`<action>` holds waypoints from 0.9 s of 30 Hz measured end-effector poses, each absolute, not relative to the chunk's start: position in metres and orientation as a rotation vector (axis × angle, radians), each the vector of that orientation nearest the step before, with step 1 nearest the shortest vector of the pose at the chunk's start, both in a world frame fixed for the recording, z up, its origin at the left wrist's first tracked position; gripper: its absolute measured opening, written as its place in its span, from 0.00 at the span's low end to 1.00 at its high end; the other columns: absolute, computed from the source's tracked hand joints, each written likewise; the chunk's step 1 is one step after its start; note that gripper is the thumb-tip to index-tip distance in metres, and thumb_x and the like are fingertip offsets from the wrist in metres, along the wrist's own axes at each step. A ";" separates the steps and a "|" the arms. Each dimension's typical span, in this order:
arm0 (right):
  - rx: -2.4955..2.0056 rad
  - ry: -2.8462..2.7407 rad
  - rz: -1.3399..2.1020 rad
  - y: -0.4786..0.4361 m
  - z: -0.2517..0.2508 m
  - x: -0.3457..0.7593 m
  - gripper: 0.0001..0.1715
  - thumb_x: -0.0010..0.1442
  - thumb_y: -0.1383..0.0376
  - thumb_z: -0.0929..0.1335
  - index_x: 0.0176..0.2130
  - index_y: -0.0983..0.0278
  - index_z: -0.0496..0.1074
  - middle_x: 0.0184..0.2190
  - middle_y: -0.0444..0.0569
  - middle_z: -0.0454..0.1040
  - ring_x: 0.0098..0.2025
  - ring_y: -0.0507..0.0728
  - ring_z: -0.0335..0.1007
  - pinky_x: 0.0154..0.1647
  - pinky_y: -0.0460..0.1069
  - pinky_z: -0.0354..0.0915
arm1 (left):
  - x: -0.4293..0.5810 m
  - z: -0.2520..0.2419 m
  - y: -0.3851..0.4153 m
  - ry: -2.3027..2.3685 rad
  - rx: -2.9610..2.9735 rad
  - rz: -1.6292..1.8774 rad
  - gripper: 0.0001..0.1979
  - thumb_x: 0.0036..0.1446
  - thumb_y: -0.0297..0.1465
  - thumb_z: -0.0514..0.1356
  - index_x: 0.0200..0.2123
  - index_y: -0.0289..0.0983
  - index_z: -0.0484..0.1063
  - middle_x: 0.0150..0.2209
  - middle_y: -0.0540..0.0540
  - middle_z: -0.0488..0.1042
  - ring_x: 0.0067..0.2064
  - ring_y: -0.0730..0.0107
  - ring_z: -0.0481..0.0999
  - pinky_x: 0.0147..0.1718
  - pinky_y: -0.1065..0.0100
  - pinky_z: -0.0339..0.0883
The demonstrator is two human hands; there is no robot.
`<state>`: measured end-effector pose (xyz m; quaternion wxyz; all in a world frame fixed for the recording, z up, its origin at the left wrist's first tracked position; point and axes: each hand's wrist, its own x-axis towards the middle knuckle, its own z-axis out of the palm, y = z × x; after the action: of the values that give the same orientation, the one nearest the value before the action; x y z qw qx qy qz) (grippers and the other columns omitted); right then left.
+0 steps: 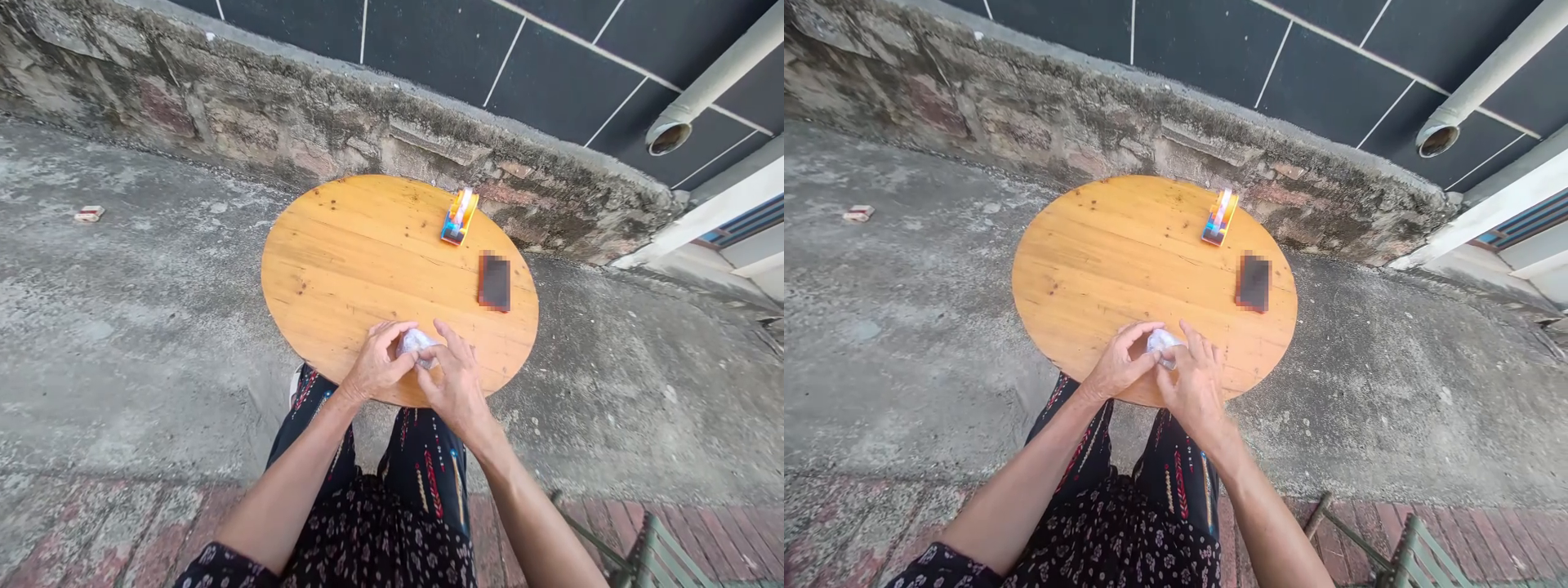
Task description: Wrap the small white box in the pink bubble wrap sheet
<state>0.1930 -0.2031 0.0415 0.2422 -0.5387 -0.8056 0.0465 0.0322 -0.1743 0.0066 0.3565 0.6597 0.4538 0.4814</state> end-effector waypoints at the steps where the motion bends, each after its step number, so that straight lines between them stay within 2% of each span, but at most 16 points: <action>1: -1.480 -2.206 0.111 -0.203 0.041 0.191 0.04 0.59 0.64 0.67 0.37 0.61 0.72 0.62 0.61 0.61 0.61 0.68 0.60 0.56 0.69 0.55 | 0.032 0.006 -0.174 1.170 1.701 1.244 0.20 0.51 0.31 0.61 0.49 0.40 0.72 0.49 0.44 0.76 0.51 0.58 0.73 0.56 0.56 0.61; 11: -1.544 -2.098 0.287 -0.202 0.046 0.184 0.07 0.60 0.65 0.66 0.31 0.62 0.72 0.59 0.62 0.65 0.62 0.68 0.60 0.58 0.70 0.52 | 0.029 0.009 -0.175 1.140 1.700 1.223 0.20 0.51 0.29 0.60 0.49 0.39 0.72 0.49 0.44 0.76 0.52 0.57 0.72 0.56 0.56 0.61; 18: -1.500 -1.936 0.646 -0.198 0.044 0.186 0.07 0.59 0.65 0.65 0.29 0.62 0.70 0.60 0.61 0.64 0.65 0.64 0.55 0.61 0.63 0.55 | 0.029 0.008 -0.174 1.116 1.749 1.218 0.24 0.46 0.25 0.57 0.50 0.37 0.71 0.49 0.43 0.75 0.51 0.58 0.71 0.56 0.57 0.59; 23: -1.453 -1.781 0.937 -0.192 0.056 0.193 0.08 0.58 0.62 0.66 0.28 0.62 0.69 0.61 0.57 0.63 0.62 0.62 0.60 0.62 0.60 0.54 | 0.030 0.007 -0.173 1.121 1.756 1.209 0.25 0.44 0.24 0.56 0.50 0.36 0.72 0.47 0.44 0.75 0.49 0.59 0.71 0.54 0.59 0.60; 27: -1.421 -1.792 0.986 -0.179 0.079 0.201 0.07 0.55 0.62 0.67 0.27 0.62 0.69 0.61 0.56 0.63 0.61 0.63 0.61 0.62 0.60 0.52 | 0.029 0.004 -0.172 1.105 1.785 1.196 0.23 0.47 0.24 0.56 0.49 0.37 0.72 0.44 0.45 0.76 0.47 0.60 0.72 0.52 0.59 0.60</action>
<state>0.2008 -0.1788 0.0788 0.3197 -0.5406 -0.6817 0.3752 0.0295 -0.1718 0.0036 0.3547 0.6906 0.4277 0.4630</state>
